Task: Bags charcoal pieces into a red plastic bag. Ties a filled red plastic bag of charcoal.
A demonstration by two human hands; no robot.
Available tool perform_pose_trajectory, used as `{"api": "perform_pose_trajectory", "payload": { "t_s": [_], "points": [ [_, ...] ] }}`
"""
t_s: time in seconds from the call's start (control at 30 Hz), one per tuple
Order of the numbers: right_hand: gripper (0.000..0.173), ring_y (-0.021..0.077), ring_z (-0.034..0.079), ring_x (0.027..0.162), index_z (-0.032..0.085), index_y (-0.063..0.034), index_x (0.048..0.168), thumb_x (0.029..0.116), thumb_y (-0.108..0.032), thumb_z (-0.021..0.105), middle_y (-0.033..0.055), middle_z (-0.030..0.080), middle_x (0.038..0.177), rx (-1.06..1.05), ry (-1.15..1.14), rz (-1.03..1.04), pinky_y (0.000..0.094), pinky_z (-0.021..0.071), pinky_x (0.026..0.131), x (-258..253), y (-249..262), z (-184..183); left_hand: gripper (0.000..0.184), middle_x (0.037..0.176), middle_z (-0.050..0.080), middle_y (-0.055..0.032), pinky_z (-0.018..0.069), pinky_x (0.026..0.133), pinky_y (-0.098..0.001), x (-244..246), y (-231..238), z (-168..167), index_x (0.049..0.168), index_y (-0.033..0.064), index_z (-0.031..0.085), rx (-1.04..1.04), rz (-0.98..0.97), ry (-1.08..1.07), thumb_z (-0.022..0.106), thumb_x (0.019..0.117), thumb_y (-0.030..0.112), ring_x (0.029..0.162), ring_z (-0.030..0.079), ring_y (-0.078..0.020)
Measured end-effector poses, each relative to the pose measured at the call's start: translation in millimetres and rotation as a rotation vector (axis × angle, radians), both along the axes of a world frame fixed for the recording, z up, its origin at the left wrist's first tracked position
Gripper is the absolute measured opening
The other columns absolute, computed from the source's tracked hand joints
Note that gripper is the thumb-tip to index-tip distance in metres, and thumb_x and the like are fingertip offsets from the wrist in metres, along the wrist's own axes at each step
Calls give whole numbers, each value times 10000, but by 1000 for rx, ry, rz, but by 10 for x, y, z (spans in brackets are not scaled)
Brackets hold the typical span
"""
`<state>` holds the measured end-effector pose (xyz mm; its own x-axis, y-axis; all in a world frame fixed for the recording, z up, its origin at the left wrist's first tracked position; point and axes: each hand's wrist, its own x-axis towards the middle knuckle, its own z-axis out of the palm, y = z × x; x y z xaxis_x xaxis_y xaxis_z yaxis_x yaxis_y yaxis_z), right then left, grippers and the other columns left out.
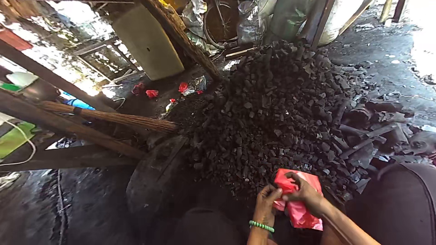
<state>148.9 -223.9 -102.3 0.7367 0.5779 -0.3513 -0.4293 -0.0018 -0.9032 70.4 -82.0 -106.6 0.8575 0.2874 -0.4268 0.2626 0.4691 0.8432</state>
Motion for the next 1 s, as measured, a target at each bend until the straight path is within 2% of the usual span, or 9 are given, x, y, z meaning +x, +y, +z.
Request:
{"api": "perform_pose_trajectory", "payload": {
  "t_s": [0.13, 0.23, 0.37, 0.5, 0.67, 0.73, 0.87, 0.93, 1.0],
  "points": [
    [491, 130, 640, 648, 562, -61, 1146, 697, 87, 691, 24, 642, 753, -24, -83, -178, 316, 568, 625, 309, -141, -108, 172, 773, 679, -92, 616, 701, -370, -13, 199, 37, 821, 42, 525, -174, 177, -17, 502, 964, -50, 704, 688, -197],
    [492, 143, 607, 667, 580, -20, 1191, 739, 97, 734, 61, 627, 791, -246, -305, -58, 332, 535, 647, 473, -222, -213, 194, 761, 705, -98, 632, 707, -381, 7, 192, 122, 820, 67, 534, -351, 248, -99, 433, 958, -24, 712, 726, -226],
    [166, 109, 626, 715, 630, -45, 916, 823, -35, 768, 33, 630, 793, -219, -307, 22, 287, 547, 675, 497, -268, -243, 219, 1082, 754, -119, 603, 898, -457, 65, 305, 174, 1216, 95, 583, -503, 300, -304, 478, 1054, 197, 997, 743, -290],
    [127, 72, 632, 680, 675, -63, 878, 944, -169, 700, -7, 652, 741, -208, -184, 199, 268, 547, 684, 412, -208, -221, 205, 985, 687, -103, 587, 749, -337, 130, 297, 82, 1239, -11, 488, 7, 67, -35, 454, 1057, 76, 826, 691, -179],
    [136, 55, 561, 687, 646, -45, 838, 826, -121, 758, -28, 580, 722, -284, -336, 309, 289, 487, 697, 238, -55, -326, 305, 982, 649, -106, 530, 795, -312, 122, 44, -167, 1138, -72, 593, 335, -354, 114, 656, 982, 183, 860, 621, -127],
    [183, 82, 612, 785, 662, -19, 940, 811, -112, 751, 18, 637, 830, -284, -312, 344, 320, 522, 776, 156, -1, -321, 351, 1020, 650, -145, 543, 848, -337, 118, 15, -225, 1157, -89, 591, 327, -384, 122, 703, 948, 169, 895, 633, -156],
    [348, 74, 698, 840, 656, -37, 1065, 746, -11, 790, 4, 718, 909, -35, 36, 213, 276, 597, 805, 102, 50, -233, 154, 867, 677, -72, 567, 739, -282, 113, 38, -125, 1069, -66, 632, 63, -143, 121, 653, 950, 30, 759, 650, -108],
    [281, 120, 721, 752, 666, -75, 963, 704, -34, 767, 28, 746, 838, 153, 178, 8, 317, 623, 702, 182, 43, -252, 51, 810, 680, -69, 583, 675, -305, 130, 119, 0, 1020, -14, 573, -129, 73, 152, 524, 1012, -3, 712, 673, -141],
    [170, 124, 670, 628, 543, -112, 849, 800, 40, 602, 20, 680, 720, 138, 181, -200, 313, 587, 584, 366, 15, -294, 164, 780, 673, -79, 596, 628, -331, 136, 264, 195, 1028, 34, 542, -341, 298, 153, 381, 1055, 50, 674, 684, -180]
  ]
}}
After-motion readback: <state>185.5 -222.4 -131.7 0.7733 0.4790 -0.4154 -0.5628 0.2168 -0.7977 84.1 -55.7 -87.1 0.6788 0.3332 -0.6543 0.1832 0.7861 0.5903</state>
